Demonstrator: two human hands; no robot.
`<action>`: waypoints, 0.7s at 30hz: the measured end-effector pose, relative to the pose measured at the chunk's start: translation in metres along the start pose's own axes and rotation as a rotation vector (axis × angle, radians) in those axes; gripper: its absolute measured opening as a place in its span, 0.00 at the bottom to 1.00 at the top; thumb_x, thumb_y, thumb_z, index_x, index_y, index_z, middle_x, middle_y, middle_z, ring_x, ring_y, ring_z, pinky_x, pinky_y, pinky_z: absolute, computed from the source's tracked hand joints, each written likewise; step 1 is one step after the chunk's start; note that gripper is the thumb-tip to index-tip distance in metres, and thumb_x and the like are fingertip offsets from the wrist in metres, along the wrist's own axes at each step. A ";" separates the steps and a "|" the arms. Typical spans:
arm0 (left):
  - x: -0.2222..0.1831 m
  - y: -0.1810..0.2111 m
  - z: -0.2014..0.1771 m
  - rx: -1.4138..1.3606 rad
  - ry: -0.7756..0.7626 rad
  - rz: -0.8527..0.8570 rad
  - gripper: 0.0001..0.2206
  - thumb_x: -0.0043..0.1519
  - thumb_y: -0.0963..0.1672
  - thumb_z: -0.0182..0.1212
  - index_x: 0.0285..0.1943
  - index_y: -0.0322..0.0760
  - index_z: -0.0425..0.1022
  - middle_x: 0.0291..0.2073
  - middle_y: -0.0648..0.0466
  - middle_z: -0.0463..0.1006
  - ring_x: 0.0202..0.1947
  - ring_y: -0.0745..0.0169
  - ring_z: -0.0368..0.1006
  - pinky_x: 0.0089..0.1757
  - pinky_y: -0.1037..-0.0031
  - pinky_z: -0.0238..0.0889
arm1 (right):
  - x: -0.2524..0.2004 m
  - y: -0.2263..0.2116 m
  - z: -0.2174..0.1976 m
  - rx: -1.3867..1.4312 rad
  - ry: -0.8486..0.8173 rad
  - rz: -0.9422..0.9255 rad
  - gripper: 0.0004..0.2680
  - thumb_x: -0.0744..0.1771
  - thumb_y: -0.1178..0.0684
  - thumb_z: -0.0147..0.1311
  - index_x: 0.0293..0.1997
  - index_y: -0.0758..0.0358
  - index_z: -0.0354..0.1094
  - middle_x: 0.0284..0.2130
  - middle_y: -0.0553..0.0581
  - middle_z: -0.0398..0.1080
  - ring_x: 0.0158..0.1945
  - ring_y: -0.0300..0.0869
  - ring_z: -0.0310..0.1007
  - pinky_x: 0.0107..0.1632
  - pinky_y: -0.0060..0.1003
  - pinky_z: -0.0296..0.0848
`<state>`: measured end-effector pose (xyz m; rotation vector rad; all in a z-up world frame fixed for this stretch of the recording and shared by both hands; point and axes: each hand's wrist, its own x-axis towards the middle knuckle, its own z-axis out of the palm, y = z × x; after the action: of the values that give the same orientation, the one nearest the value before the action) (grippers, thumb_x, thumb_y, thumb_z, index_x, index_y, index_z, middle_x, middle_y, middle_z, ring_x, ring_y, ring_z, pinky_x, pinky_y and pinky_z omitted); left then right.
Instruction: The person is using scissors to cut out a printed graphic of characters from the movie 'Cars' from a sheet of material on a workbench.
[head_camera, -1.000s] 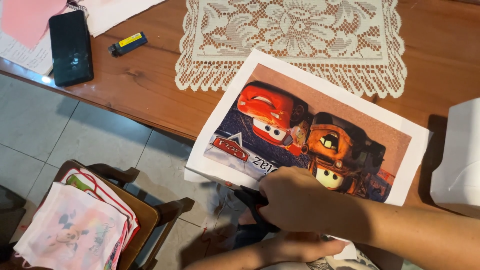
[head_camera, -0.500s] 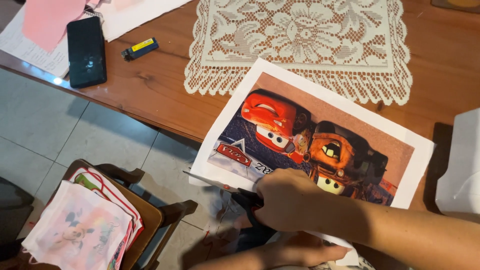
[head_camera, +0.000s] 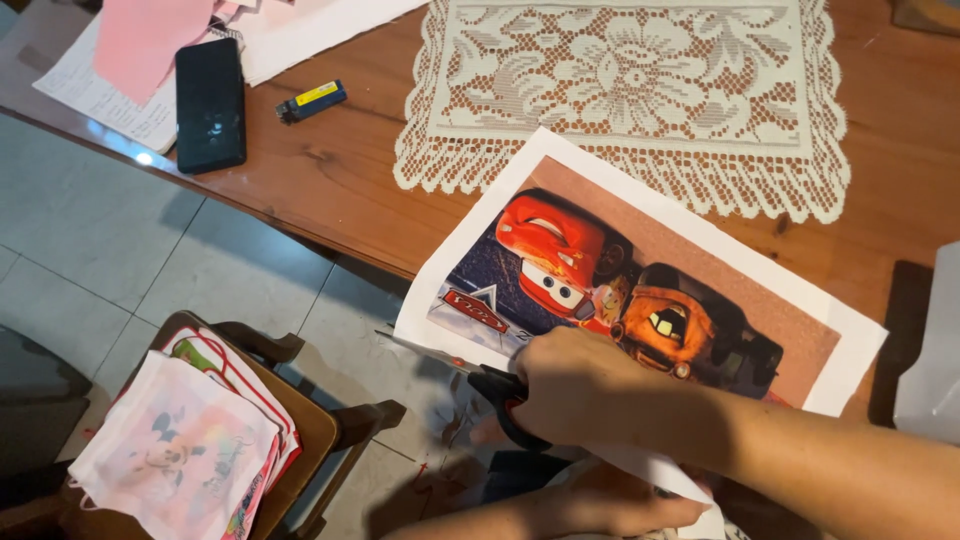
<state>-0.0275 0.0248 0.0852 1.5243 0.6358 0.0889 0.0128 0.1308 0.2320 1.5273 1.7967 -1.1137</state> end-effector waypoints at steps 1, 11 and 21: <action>-0.001 0.004 0.000 -0.022 0.016 -0.051 0.23 0.60 0.56 0.50 0.64 0.52 0.68 0.64 0.59 0.71 0.70 0.65 0.61 0.67 0.71 0.48 | 0.004 0.002 0.003 -0.028 0.025 -0.021 0.25 0.60 0.21 0.58 0.34 0.56 0.74 0.29 0.57 0.71 0.34 0.49 0.71 0.36 0.41 0.68; -0.014 -0.017 -0.057 0.232 -0.184 -0.482 0.47 0.43 0.61 0.55 0.75 0.42 0.60 0.72 0.56 0.64 0.72 0.58 0.55 0.68 0.64 0.43 | 0.006 0.009 0.010 0.090 0.176 -0.090 0.19 0.59 0.26 0.66 0.20 0.49 0.69 0.16 0.48 0.71 0.27 0.40 0.71 0.35 0.37 0.65; -0.120 -0.059 -0.147 -0.395 1.060 0.202 0.25 0.53 0.44 0.73 0.60 0.38 0.72 0.54 0.53 0.80 0.55 0.58 0.76 0.58 0.66 0.65 | -0.001 0.007 0.010 0.173 0.169 -0.134 0.22 0.62 0.30 0.69 0.13 0.53 0.64 0.07 0.45 0.69 0.17 0.32 0.67 0.33 0.29 0.67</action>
<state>-0.2117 0.0992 0.0807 1.0653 1.1949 1.1612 0.0185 0.1218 0.2254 1.6651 1.9847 -1.2660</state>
